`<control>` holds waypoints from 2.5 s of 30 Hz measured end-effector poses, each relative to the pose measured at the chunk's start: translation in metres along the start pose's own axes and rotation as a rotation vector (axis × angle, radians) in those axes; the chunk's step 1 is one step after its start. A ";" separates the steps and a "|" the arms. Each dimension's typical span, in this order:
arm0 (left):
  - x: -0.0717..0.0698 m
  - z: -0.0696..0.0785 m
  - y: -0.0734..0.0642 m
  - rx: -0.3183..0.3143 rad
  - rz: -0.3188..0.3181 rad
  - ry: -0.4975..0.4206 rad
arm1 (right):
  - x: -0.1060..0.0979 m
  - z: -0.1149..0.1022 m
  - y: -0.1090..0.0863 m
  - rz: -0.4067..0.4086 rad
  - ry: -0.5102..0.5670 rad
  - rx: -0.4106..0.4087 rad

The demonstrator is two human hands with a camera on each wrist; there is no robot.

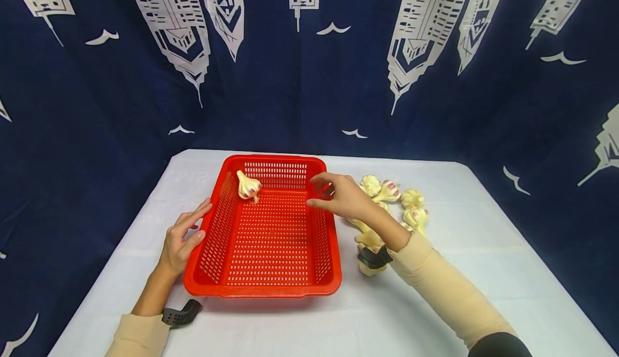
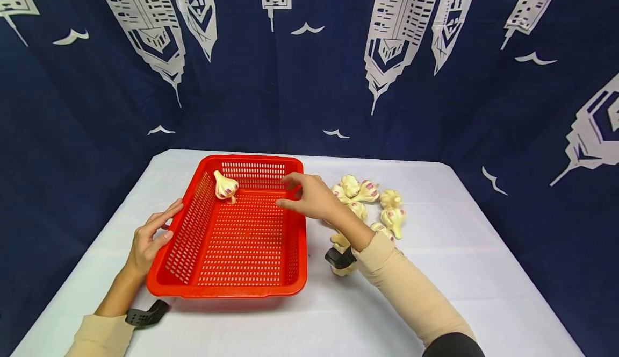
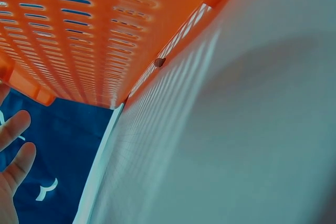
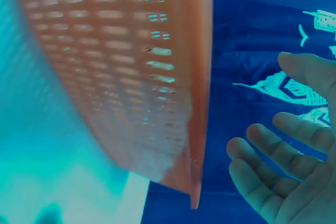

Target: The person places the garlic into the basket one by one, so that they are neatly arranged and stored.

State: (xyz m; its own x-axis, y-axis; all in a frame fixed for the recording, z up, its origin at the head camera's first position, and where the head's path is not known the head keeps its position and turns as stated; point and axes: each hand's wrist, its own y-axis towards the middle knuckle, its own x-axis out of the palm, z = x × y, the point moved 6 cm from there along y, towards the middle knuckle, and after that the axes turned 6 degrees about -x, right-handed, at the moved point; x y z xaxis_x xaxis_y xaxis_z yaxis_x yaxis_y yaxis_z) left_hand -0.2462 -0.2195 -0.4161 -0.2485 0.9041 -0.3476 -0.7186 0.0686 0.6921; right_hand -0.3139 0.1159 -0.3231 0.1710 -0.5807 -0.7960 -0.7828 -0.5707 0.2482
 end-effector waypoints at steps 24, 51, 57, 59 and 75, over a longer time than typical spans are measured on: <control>-0.001 -0.002 -0.001 -0.014 0.011 -0.030 | -0.014 0.044 -0.074 0.092 0.034 0.007; 0.001 -0.004 -0.003 -0.005 0.011 -0.041 | -0.006 0.069 -0.155 0.245 -0.242 0.132; 0.000 -0.002 -0.003 -0.007 0.010 -0.035 | 0.003 0.070 -0.163 0.260 -0.304 0.169; 0.000 -0.002 -0.003 -0.017 0.004 -0.037 | 0.005 0.070 -0.163 0.265 -0.337 0.167; 0.000 0.000 -0.002 -0.004 0.012 -0.040 | 0.018 0.069 -0.167 0.320 -0.344 0.212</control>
State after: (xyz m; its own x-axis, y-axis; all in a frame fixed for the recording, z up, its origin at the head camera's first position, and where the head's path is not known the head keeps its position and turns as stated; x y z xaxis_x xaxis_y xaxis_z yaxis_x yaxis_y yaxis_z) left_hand -0.2441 -0.2195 -0.4175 -0.2308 0.9210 -0.3139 -0.7185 0.0562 0.6932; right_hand -0.2213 0.2409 -0.4169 -0.2755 -0.4619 -0.8431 -0.8739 -0.2450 0.4198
